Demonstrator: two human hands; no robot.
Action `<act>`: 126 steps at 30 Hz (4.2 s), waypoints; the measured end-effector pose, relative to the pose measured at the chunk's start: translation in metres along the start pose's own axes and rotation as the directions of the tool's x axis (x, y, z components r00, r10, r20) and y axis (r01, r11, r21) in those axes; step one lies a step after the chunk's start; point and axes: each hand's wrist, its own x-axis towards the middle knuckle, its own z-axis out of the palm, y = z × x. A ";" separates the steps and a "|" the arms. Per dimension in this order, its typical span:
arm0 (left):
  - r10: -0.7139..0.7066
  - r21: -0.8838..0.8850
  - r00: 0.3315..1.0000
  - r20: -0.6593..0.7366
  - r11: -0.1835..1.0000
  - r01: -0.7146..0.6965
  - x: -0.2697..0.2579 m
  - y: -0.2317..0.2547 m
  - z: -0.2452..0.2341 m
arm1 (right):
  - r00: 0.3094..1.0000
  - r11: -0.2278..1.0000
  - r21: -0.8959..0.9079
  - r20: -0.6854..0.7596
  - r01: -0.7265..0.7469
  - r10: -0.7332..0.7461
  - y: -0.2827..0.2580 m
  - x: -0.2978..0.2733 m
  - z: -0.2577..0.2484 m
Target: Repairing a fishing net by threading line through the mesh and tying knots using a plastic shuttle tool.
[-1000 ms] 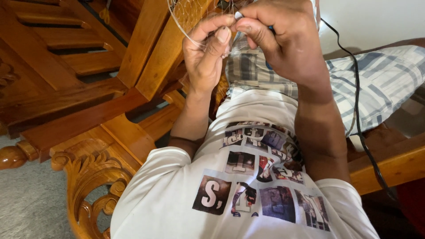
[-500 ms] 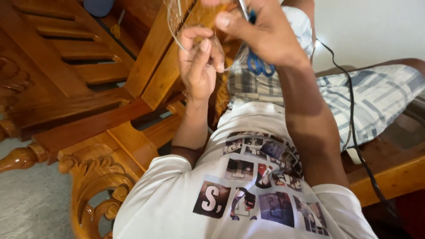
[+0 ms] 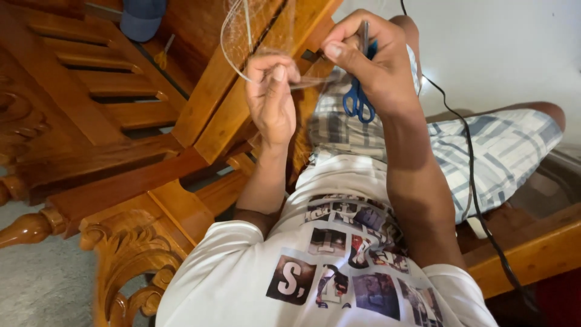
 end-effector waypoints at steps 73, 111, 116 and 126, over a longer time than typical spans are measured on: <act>-0.253 -0.533 0.790 0.558 0.621 0.575 0.060 0.007 -0.055 | 0.956 0.988 -0.147 -0.292 -0.039 -0.006 0.031 -0.010 -0.008; -0.328 -0.215 0.834 0.443 0.864 0.455 0.028 -0.026 0.060 | 0.880 0.970 0.244 -0.461 0.004 0.112 0.022 -0.063 -0.031; -0.364 -0.206 0.879 0.308 0.876 0.435 0.012 -0.020 0.052 | 0.843 0.949 0.314 -0.513 0.012 0.159 0.022 -0.062 -0.028; -0.297 -0.340 0.889 0.348 0.844 0.415 -0.002 -0.037 0.030 | 0.880 0.913 0.406 -0.444 0.031 0.168 0.038 -0.059 -0.016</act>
